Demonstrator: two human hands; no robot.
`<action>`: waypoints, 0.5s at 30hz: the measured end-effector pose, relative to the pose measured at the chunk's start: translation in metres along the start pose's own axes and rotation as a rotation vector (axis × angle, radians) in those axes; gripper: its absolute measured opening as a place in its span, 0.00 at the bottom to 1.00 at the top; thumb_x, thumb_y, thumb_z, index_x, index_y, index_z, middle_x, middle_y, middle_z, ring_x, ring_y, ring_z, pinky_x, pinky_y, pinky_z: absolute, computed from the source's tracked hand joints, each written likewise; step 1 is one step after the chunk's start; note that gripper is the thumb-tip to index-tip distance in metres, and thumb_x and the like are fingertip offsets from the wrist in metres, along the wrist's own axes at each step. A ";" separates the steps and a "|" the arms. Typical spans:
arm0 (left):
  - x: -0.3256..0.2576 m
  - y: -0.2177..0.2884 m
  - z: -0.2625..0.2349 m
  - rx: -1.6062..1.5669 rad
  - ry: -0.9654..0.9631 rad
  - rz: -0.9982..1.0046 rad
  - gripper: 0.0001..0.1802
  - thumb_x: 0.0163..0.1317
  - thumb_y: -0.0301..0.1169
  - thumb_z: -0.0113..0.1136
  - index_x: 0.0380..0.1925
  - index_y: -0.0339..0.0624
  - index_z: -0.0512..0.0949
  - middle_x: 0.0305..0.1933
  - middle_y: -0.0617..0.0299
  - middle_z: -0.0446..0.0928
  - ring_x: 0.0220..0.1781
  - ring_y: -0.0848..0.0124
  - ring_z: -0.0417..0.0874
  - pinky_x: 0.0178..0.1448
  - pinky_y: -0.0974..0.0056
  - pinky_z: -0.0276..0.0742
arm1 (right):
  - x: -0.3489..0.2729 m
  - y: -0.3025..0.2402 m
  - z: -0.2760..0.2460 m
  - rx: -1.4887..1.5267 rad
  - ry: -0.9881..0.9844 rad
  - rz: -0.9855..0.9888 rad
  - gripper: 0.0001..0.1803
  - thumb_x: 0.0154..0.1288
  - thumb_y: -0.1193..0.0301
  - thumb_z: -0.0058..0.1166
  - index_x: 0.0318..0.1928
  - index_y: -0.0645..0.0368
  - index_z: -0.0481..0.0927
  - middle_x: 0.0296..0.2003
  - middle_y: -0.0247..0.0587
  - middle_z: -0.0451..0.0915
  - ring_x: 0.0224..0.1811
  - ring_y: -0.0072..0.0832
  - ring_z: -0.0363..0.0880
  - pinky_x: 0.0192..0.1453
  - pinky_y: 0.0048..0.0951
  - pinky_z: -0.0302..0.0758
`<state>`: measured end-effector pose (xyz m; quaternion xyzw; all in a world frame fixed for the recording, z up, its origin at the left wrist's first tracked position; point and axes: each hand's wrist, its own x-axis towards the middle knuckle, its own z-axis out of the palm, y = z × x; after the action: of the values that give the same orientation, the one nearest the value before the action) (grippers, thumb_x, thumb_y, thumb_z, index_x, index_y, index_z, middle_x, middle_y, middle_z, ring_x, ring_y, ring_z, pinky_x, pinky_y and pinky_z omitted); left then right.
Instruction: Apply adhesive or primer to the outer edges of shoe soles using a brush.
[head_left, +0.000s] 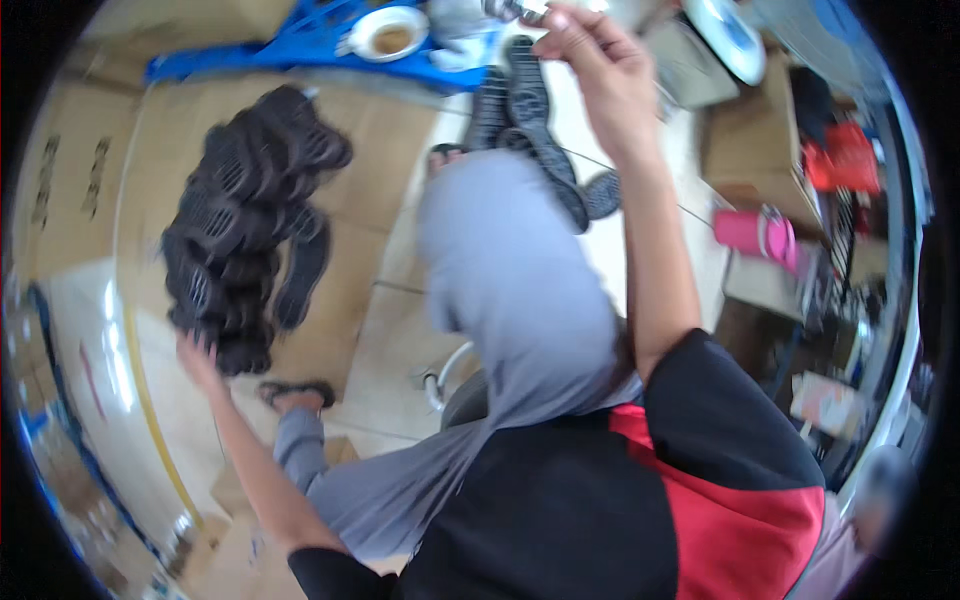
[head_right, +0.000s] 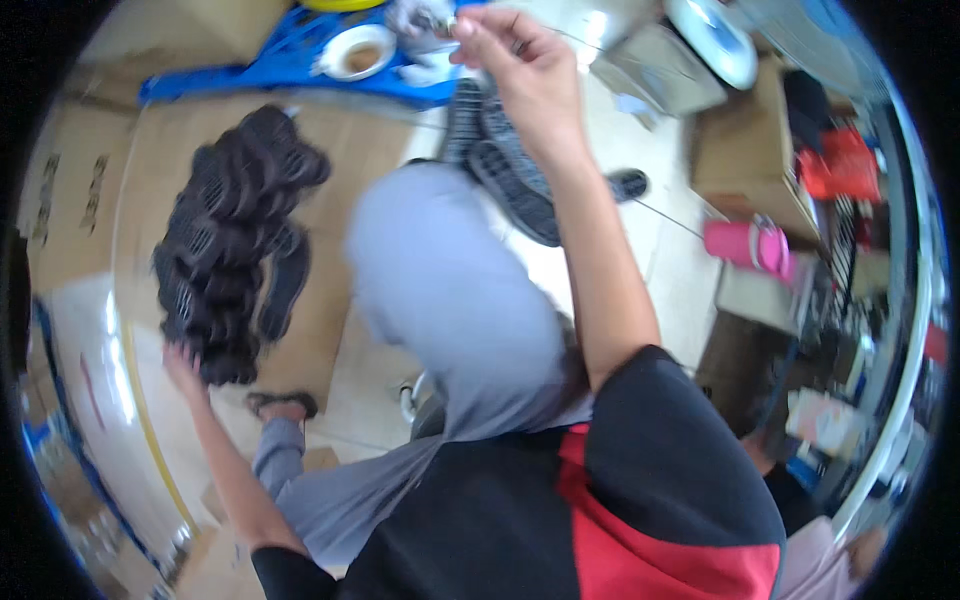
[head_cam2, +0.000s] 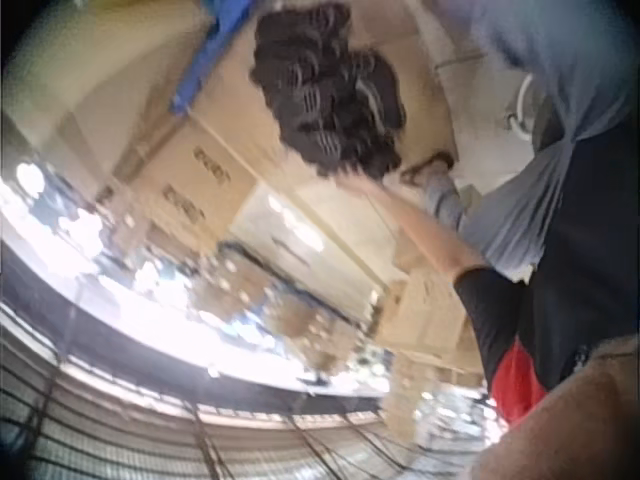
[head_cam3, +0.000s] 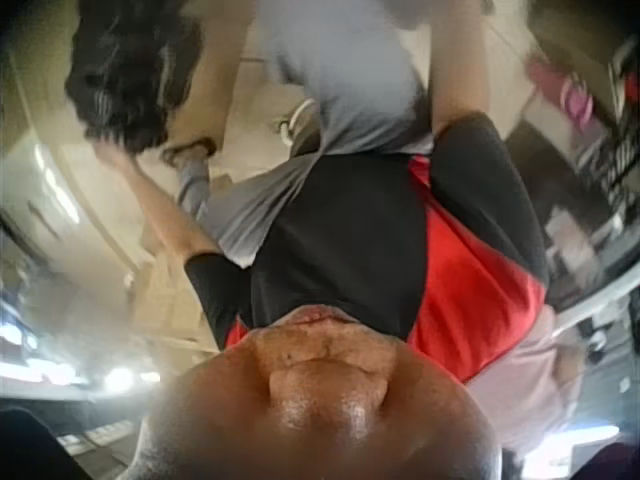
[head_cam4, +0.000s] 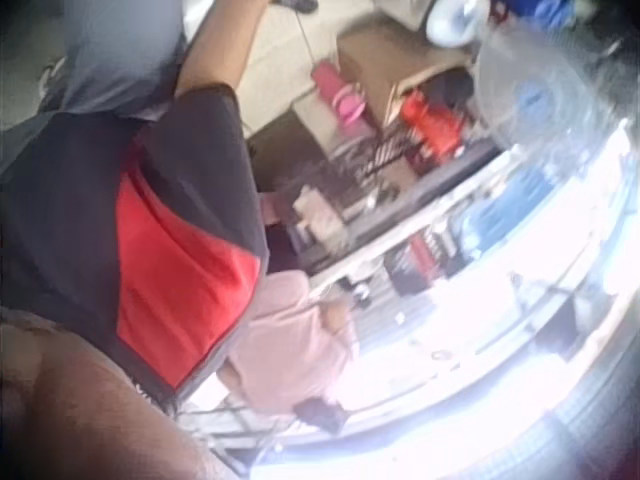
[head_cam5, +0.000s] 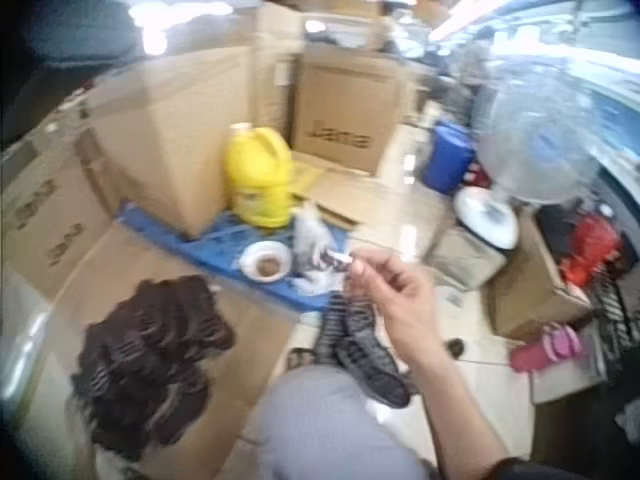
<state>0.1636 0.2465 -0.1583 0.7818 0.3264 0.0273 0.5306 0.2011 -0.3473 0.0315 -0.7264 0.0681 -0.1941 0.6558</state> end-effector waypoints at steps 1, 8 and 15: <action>-0.006 0.006 -0.032 0.046 0.078 -0.033 0.29 0.66 0.48 0.37 0.65 0.50 0.56 0.64 0.54 0.60 0.62 0.57 0.67 0.62 0.52 0.63 | -0.001 0.027 -0.021 0.055 0.048 0.032 0.12 0.65 0.68 0.52 0.42 0.66 0.77 0.33 0.38 0.79 0.35 0.21 0.76 0.45 0.23 0.72; -0.102 0.066 -0.041 0.124 -0.079 -0.167 0.31 0.66 0.55 0.38 0.62 0.47 0.62 0.56 0.56 0.71 0.50 0.68 0.75 0.51 0.66 0.69 | -0.116 0.201 -0.158 0.350 0.262 0.702 0.14 0.68 0.62 0.47 0.39 0.62 0.75 0.38 0.39 0.79 0.37 0.23 0.76 0.47 0.25 0.72; -0.169 0.081 -0.031 0.497 -0.383 0.017 0.25 0.67 0.46 0.46 0.60 0.48 0.65 0.49 0.61 0.74 0.43 0.76 0.75 0.45 0.69 0.68 | -0.171 0.267 -0.172 0.000 0.026 0.783 0.13 0.61 0.62 0.57 0.38 0.59 0.79 0.38 0.32 0.80 0.38 0.22 0.76 0.46 0.23 0.68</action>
<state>0.0577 0.1622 -0.0251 0.8813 0.2106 -0.1965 0.3746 0.0224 -0.4814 -0.2519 -0.6430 0.3483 0.0617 0.6793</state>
